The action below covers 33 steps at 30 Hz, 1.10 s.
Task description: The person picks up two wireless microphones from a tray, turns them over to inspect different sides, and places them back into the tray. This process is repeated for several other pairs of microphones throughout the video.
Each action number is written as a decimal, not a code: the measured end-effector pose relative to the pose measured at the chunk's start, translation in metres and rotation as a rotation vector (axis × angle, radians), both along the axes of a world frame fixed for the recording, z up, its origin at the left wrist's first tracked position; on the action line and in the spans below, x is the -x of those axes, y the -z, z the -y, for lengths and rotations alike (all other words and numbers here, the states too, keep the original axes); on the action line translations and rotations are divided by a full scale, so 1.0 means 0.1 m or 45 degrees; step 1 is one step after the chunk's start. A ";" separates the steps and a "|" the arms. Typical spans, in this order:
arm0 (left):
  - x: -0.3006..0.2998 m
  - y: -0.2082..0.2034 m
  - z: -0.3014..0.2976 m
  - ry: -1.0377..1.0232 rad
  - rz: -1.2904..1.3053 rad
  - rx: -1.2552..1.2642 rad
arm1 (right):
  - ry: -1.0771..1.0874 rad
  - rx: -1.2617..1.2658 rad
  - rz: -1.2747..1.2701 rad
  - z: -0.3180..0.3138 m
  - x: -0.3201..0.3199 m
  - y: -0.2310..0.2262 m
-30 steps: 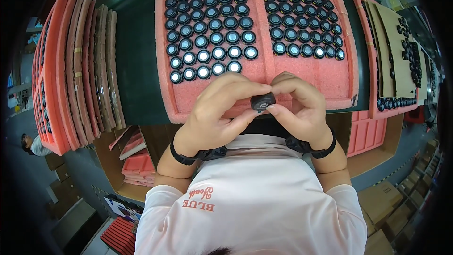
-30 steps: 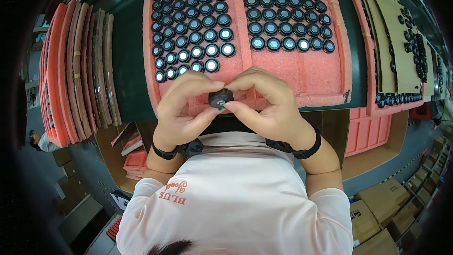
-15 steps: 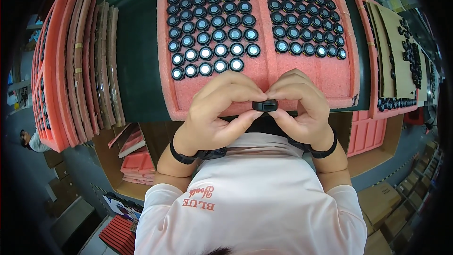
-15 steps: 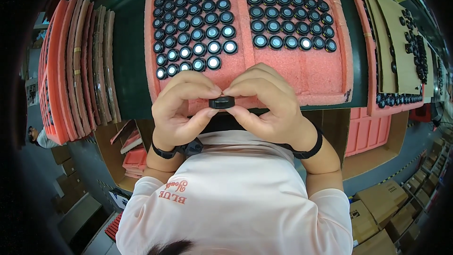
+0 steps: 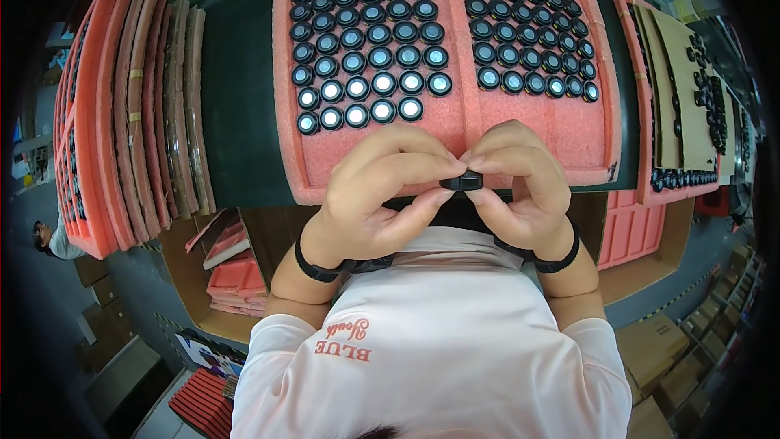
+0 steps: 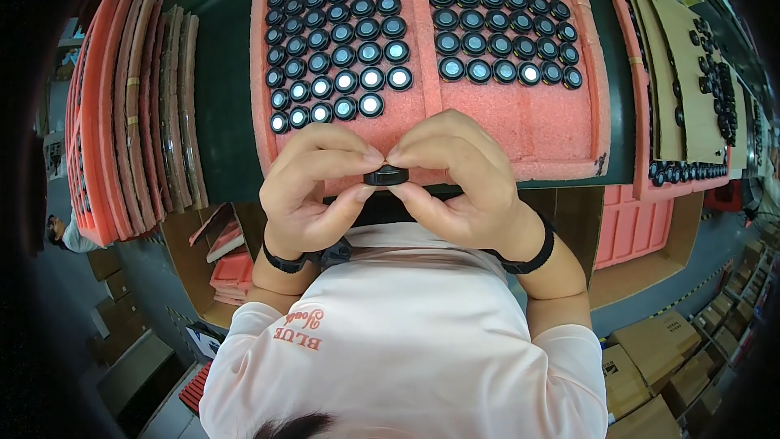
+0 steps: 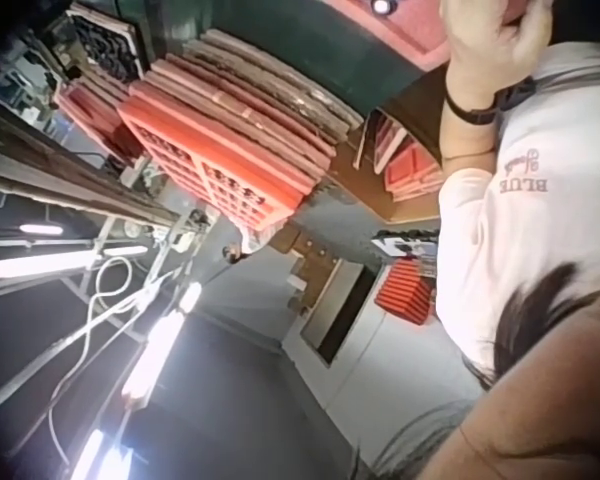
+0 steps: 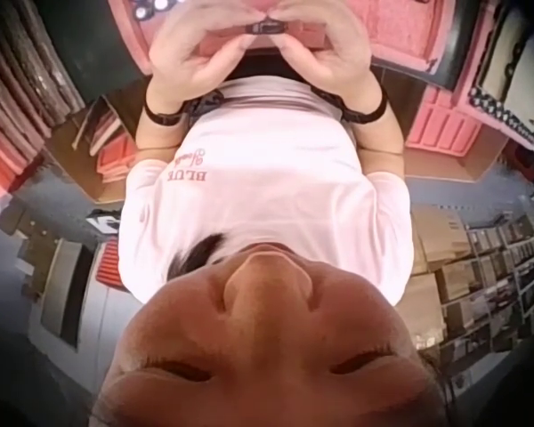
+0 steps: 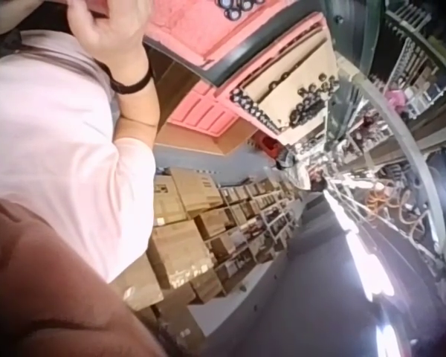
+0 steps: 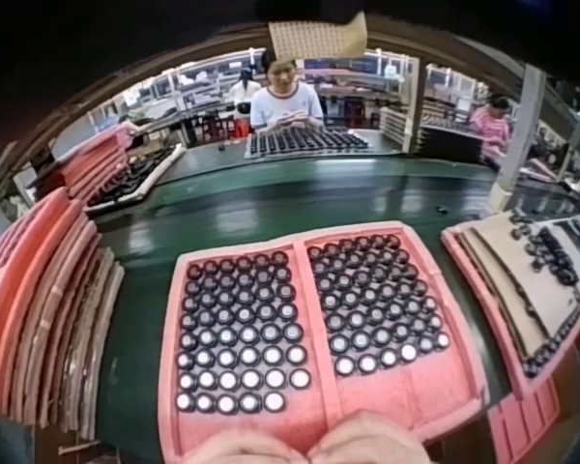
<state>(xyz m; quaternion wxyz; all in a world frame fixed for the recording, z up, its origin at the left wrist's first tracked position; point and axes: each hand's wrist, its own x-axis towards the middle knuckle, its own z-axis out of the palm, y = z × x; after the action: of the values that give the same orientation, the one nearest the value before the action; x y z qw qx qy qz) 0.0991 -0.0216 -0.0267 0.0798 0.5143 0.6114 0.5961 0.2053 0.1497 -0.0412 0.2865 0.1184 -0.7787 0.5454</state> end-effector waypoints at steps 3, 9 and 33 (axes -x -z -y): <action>0.00 0.00 0.01 -0.003 -0.007 -0.002 | -0.011 -0.009 0.007 -0.01 0.00 -0.01; 0.01 0.03 0.01 0.019 0.000 -0.048 | -0.029 0.029 0.022 0.01 0.02 0.00; 0.00 0.25 0.09 0.044 0.696 0.162 | 0.115 -0.451 0.084 0.07 0.14 -0.05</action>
<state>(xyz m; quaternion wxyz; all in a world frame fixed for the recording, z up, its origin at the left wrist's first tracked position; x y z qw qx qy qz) 0.0991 -0.0304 -0.0514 0.2841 0.3389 0.5945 0.6715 0.1917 0.1429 -0.0364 0.2596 0.1139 -0.8761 0.3899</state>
